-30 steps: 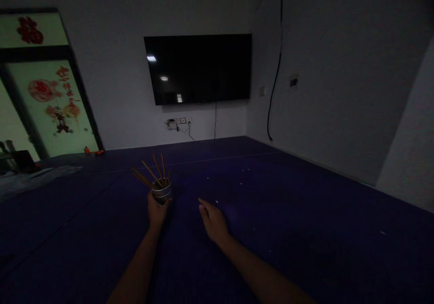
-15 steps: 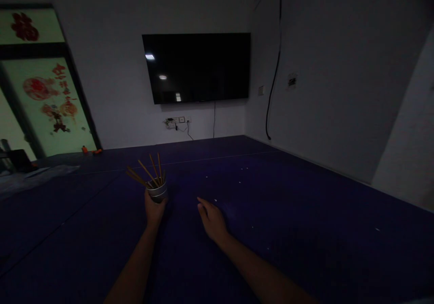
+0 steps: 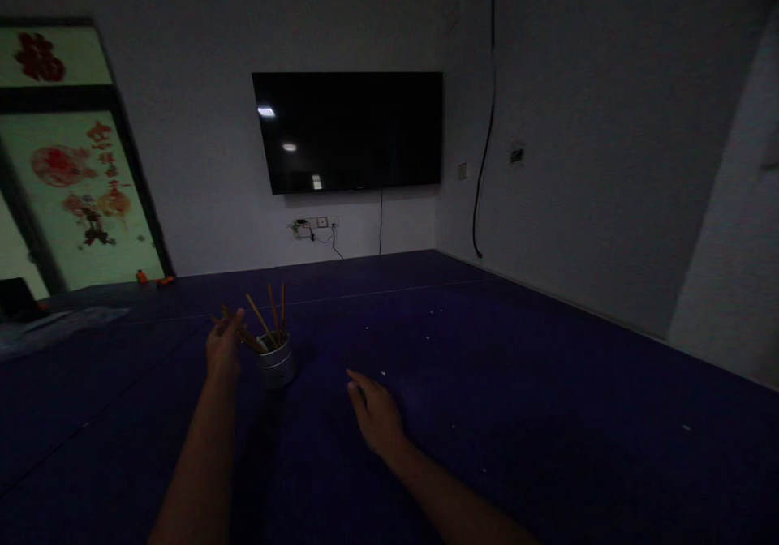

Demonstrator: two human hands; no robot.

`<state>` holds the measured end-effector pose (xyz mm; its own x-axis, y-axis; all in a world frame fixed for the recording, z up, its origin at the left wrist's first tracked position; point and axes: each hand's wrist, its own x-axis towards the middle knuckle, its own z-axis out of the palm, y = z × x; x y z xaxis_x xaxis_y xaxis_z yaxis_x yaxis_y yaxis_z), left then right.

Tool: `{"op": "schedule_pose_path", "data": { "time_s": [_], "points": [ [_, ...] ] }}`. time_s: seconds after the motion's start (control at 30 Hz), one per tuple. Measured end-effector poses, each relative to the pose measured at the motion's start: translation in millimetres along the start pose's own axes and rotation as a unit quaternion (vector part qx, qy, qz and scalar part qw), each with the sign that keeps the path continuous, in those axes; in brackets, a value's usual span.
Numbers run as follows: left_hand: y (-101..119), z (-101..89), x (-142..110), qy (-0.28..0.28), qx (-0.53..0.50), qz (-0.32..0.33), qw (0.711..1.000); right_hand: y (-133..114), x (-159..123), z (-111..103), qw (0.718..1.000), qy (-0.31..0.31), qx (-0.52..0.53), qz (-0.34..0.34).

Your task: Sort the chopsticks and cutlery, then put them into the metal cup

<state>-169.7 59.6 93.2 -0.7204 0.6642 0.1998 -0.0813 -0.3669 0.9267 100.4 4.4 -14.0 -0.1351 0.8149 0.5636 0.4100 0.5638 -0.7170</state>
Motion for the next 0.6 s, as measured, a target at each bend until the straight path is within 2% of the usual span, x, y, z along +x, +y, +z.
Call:
{"op": "schedule_pose_path", "data": {
  "time_s": [0.13,0.23,0.43,0.6],
  "points": [
    [2.6,7.2,-3.2,-0.03,-0.035,-0.057,0.997,-3.1,-0.9,-1.9,1.0,0.0,0.003,-0.003],
    [0.6,5.4,-3.3,-0.04,-0.001,-0.069,0.997,-5.3,-1.1,-3.2,1.0,-0.004,0.002,-0.006],
    [0.3,-0.8,-1.8,-0.047,0.097,-0.049,0.993,-4.7,0.9,-4.0,1.0,-0.015,-0.01,0.0],
    [4.4,2.2,-8.5,-0.043,0.106,-0.028,0.993,-6.3,1.6,-4.3,1.0,-0.018,-0.019,-0.005]
  ]
}}
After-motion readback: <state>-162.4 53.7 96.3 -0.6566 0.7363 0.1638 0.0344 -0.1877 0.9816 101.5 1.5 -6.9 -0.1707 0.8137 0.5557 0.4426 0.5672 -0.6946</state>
